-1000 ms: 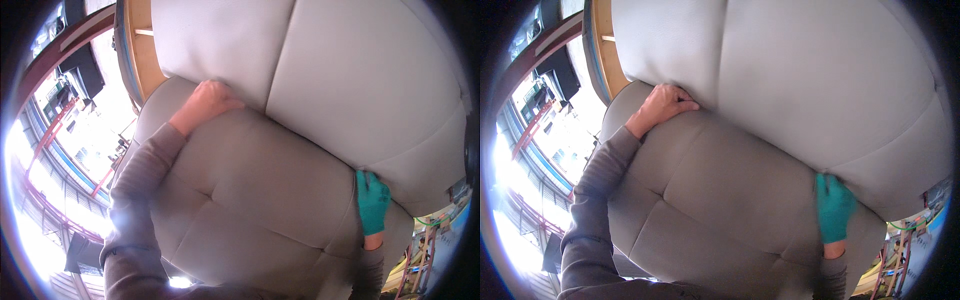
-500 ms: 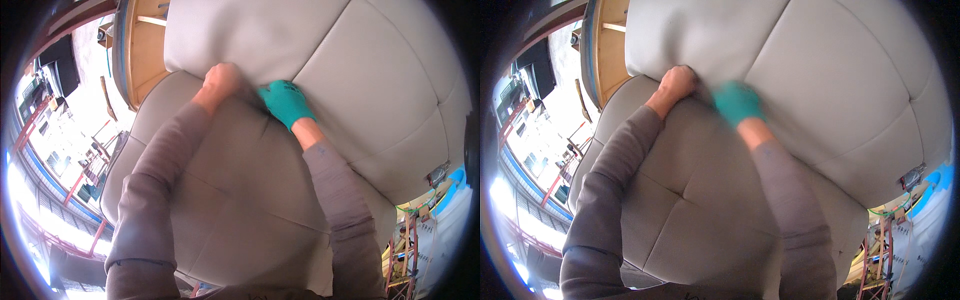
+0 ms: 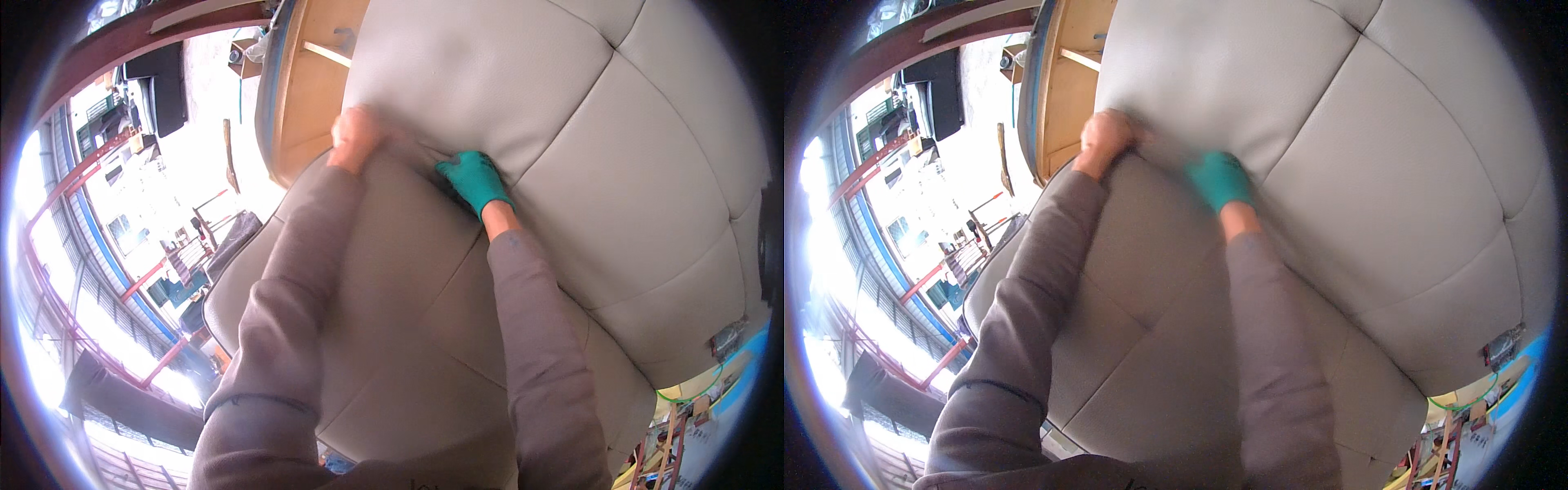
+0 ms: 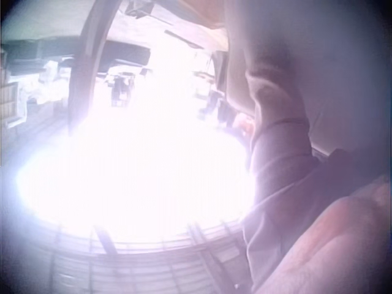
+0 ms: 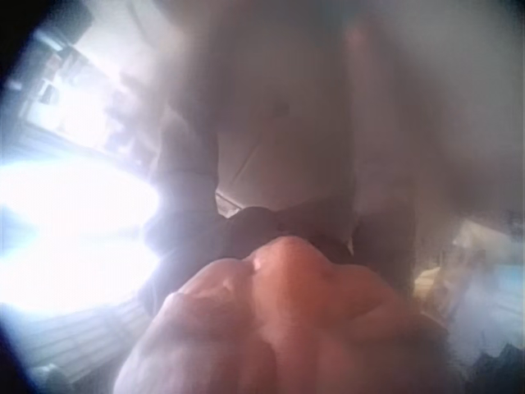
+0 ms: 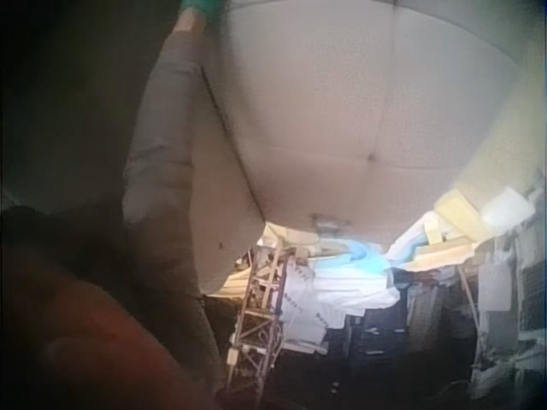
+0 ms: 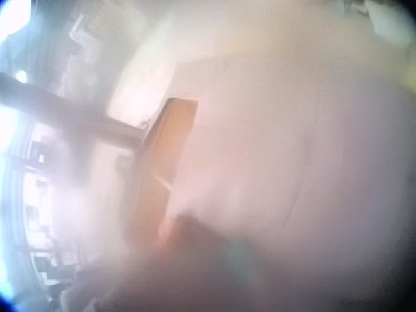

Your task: The person smooths and adjusts the beige upholstery on a chair back, then flips the chair to work on the underside. They use a screwdriver to remove staples from the wooden frame and later use a pneumatic staple gun to secure the fabric to the frame.

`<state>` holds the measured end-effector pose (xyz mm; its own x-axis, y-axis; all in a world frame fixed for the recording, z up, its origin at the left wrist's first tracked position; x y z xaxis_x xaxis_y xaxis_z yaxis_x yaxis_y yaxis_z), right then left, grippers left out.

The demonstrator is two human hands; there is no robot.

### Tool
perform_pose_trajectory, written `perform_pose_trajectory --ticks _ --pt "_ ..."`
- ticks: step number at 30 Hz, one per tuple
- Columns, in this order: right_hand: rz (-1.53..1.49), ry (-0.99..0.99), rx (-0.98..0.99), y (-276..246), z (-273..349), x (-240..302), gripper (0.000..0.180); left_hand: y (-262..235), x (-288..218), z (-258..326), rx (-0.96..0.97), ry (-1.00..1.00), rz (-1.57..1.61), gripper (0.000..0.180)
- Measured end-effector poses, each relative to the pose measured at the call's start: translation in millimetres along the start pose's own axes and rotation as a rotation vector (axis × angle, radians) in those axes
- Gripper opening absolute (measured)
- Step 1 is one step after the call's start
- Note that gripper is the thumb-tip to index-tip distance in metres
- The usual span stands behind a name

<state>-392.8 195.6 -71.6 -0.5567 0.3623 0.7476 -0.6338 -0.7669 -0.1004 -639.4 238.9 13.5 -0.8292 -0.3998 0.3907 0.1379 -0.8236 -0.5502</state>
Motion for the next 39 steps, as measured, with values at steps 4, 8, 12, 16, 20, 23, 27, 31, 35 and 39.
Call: perform_pose_trajectory --ticks 4,8,12,16,20,23,27,31,35,39 --pt "-0.134 0.083 0.097 1.9 -9.8 -4.0 0.035 -50.7 82.1 -22.1 -0.3 0.165 0.022 0.055" --pt "-0.194 0.092 0.106 -6.4 -11.8 -10.7 0.035 -49.5 90.6 -32.4 -0.172 0.49 0.46 0.051" --pt "-0.236 0.131 0.095 -12.3 -12.8 -18.2 0.033 -34.1 56.4 -32.5 0.013 0.577 0.281 0.062" --pt "-0.183 0.17 0.056 -18.0 -9.9 -20.8 0.032 -23.7 61.3 -18.8 -0.01 0.64 0.324 0.057" --pt "-0.249 0.21 0.15 -21.1 2.0 -13.9 0.034 -5.2 89.5 -18.8 -0.135 0.507 0.558 0.037" --pt "-0.249 0.255 0.176 -28.6 7.5 -4.7 0.035 0.4 85.5 -30.2 -0.113 0.523 0.709 0.03" --pt "-0.264 0.226 0.226 -31.3 20.8 6.2 0.037 0.4 68.9 -19.2 -0.035 0.537 0.822 0.052" --pt "-0.182 0.112 0.181 -30.0 28.6 17.2 0.039 -4.7 44.7 -5.4 0.013 0.55 0.894 0.075" --pt "-0.062 0.033 0.18 -29.5 37.8 27.0 0.041 -7.5 36.9 -18.6 -0.032 0.428 0.836 0.085" --pt "0.171 -0.129 0.205 -35.0 45.0 45.4 0.045 -2.9 34.8 -35.9 -0.052 0.42 0.782 0.094"
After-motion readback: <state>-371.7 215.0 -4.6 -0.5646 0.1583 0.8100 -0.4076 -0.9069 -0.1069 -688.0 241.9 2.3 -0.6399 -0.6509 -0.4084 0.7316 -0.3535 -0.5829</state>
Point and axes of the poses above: each hand's wrist, its own z-axis away from the middle knuckle, its own y-axis out of the palm, x = y × z, the point moved 5 cm from there along -z, towards the middle knuckle, and after that the axes turned 5 degrees about x, right-handed, at the moved point
